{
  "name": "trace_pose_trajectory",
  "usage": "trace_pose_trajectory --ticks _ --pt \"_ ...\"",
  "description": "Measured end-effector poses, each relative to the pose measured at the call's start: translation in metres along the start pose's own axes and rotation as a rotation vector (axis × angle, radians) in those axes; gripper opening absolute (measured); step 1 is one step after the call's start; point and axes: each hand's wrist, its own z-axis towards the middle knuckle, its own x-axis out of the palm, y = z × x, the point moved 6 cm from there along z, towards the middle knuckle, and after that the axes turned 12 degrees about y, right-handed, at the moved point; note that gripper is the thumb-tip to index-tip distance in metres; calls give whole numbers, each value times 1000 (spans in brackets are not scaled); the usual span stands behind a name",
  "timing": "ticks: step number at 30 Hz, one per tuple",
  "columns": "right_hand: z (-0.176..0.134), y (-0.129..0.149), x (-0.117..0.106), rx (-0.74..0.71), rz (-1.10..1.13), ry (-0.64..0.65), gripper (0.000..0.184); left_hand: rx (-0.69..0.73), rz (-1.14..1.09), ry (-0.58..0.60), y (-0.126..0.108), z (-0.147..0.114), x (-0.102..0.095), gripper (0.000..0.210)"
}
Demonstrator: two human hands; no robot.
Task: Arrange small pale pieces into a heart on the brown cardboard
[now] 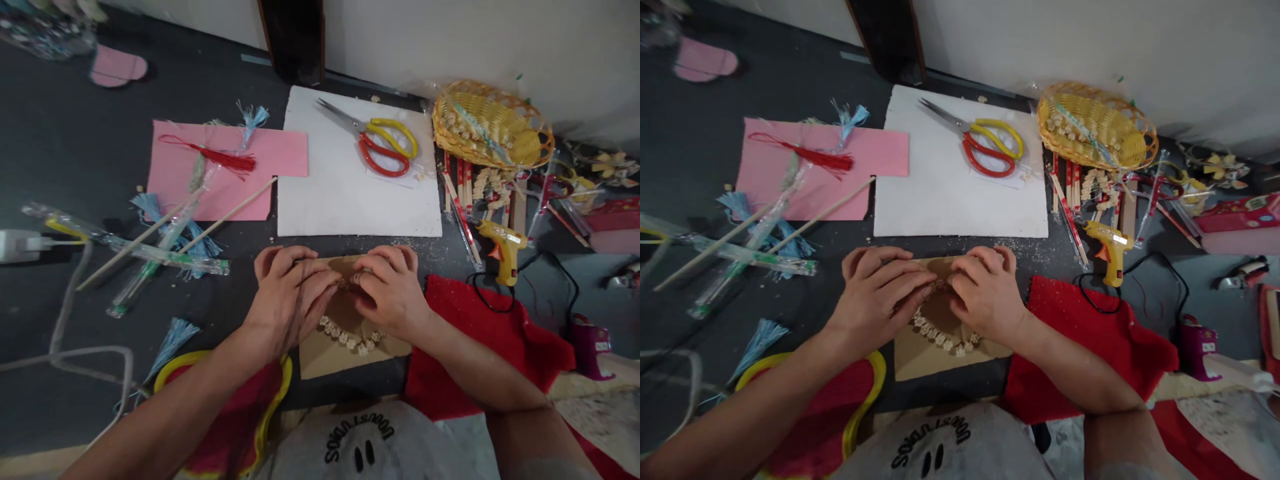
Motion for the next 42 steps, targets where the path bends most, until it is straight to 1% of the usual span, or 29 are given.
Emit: trace_pose_trajectory --ticks 5,9,16,19,23,27,32,37,42 --pt "0 1 -1 -6 -8 -36 4 0 -2 4 1 0 0 18" --pt "0 0 -1 -4 -6 -41 1 -13 -23 9 0 -1 1 17" --pt "0 0 0 -22 -5 -40 6 -5 -40 3 -2 -2 1 14" --pt "-2 -1 -2 -23 -1 -51 9 47 13 -19 -7 -2 -3 16" --pt "-7 -5 -9 -22 18 -54 8 132 139 -62 -17 -5 -7 20" --pt "-14 -14 -13 16 43 -41 9 134 210 -83 -23 -8 -5 22" --pt "-21 -23 -15 13 86 -14 13 143 232 -93 -23 -9 -1 20" --pt "-26 -28 -16 12 68 -16 9 169 253 -102 -26 -7 -3 27" --pt "-26 -27 -11 -9 72 1 5 177 266 -90 -26 -7 -1 26"
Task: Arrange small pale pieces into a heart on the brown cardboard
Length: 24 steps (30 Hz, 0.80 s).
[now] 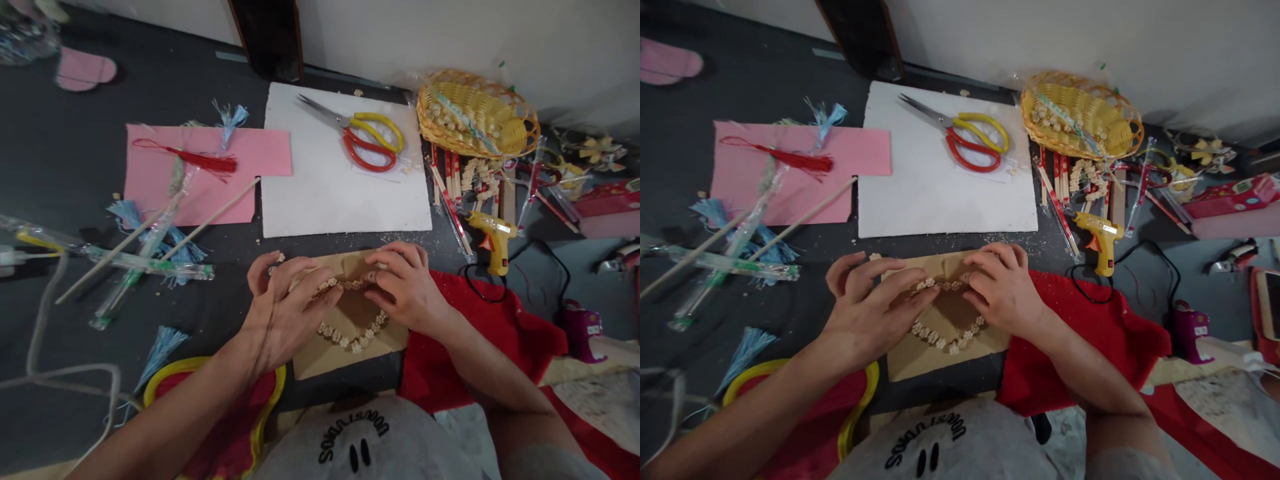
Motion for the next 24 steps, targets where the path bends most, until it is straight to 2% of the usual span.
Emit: trace_pose_trajectory --ticks 5,11,15,20,24 --pt "2 2 2 -12 1 -10 3 -19 -13 -17 2 -3 3 24" --pt "4 1 4 -10 6 -15 6 -24 -42 24 1 -2 2 26" --pt "4 0 6 -15 1 -21 9 -54 -72 32 2 -2 0 20" --pt "5 0 5 -34 -5 -33 8 10 -15 42 0 -2 1 21" --pt "5 0 5 -37 5 -44 8 -8 -27 26 2 -3 2 22"
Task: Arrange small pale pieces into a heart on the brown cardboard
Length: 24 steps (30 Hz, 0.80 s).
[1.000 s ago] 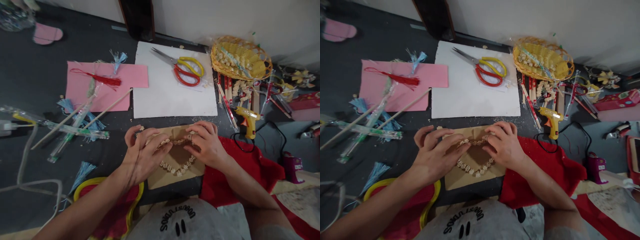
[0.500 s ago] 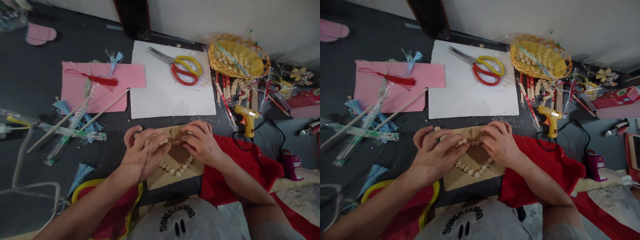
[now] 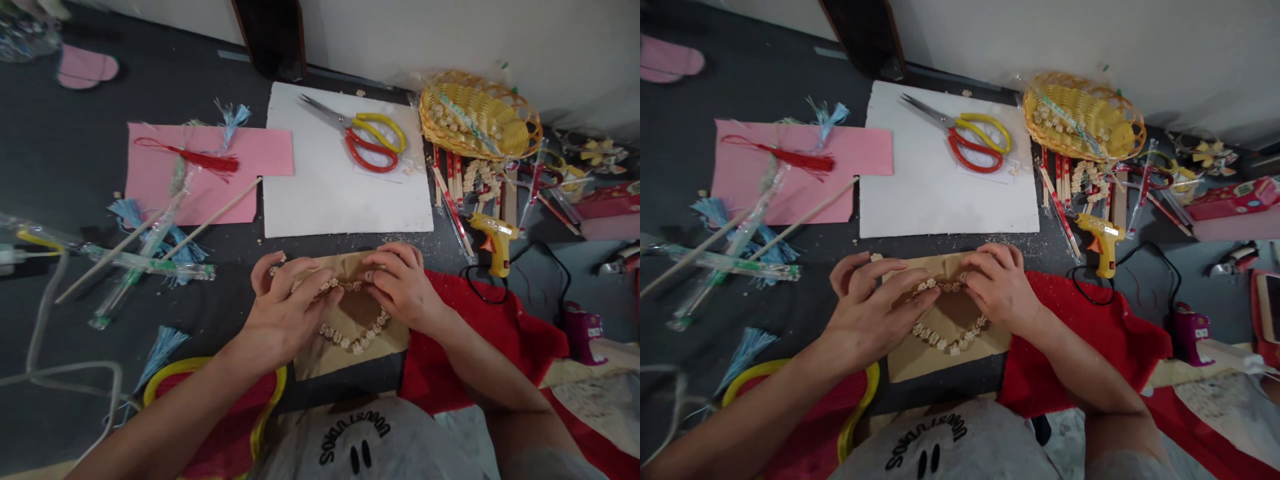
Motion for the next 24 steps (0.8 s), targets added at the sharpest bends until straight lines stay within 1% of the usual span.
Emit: trace_pose_trajectory --ticks 4,12,15,20,24 --pt "0 -2 2 26 19 43 7 2 15 39 0 0 2 27" --pt "0 0 4 10 21 45 9 9 -11 -5 0 0 2 22" --pt "2 2 5 13 13 45 7 12 -8 -21 0 0 0 20" --pt "3 4 6 -7 -2 16 8 -15 -1 -13 -2 4 0 20" --pt "3 3 8 6 -6 33 6 -42 -11 -73 -2 3 0 20"
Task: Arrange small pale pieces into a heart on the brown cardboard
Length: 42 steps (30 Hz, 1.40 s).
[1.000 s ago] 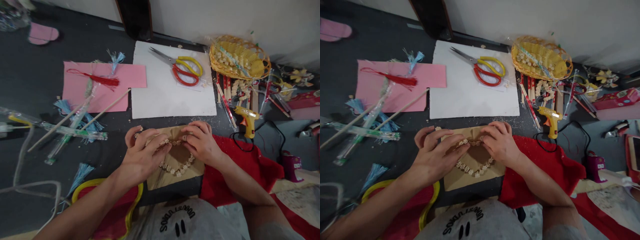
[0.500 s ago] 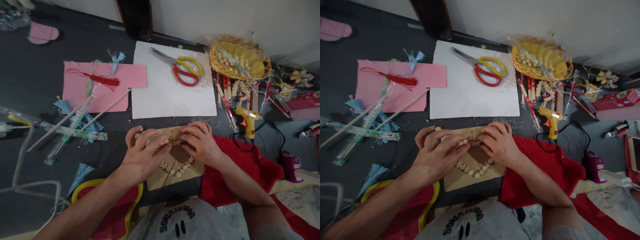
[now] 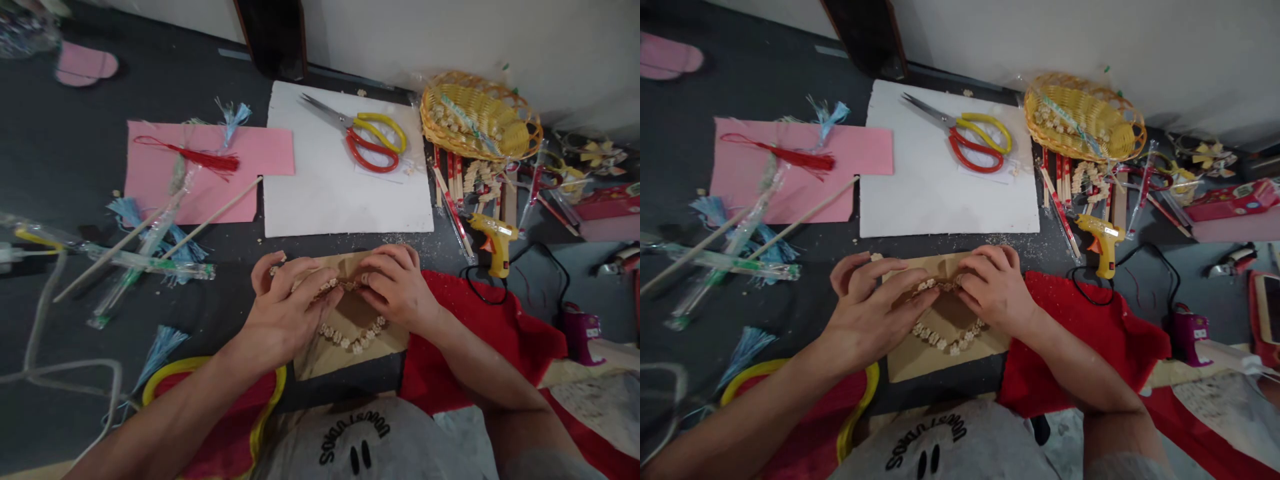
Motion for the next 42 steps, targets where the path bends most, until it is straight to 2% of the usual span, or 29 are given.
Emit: trace_pose_trajectory --ticks 2,5,8,13,19,30,42 --pt "0 0 1 8 -1 12 5 13 -1 -1 0 -1 0 18" --pt "0 0 1 3 -2 12 6 34 9 58 0 -2 0 18" --pt "0 0 1 1 4 6 6 30 4 99 0 -2 0 25" --pt "0 0 -2 -16 3 -29 6 -48 -85 78 6 2 0 17" --pt "-5 -3 -6 0 -9 -15 8 -33 -66 191 5 9 5 19" --pt "-3 -1 1 -16 -20 -46 7 -64 -122 283 8 15 18 13" --pt "-2 -1 3 -36 -40 -85 3 -73 -133 213 11 15 23 7"
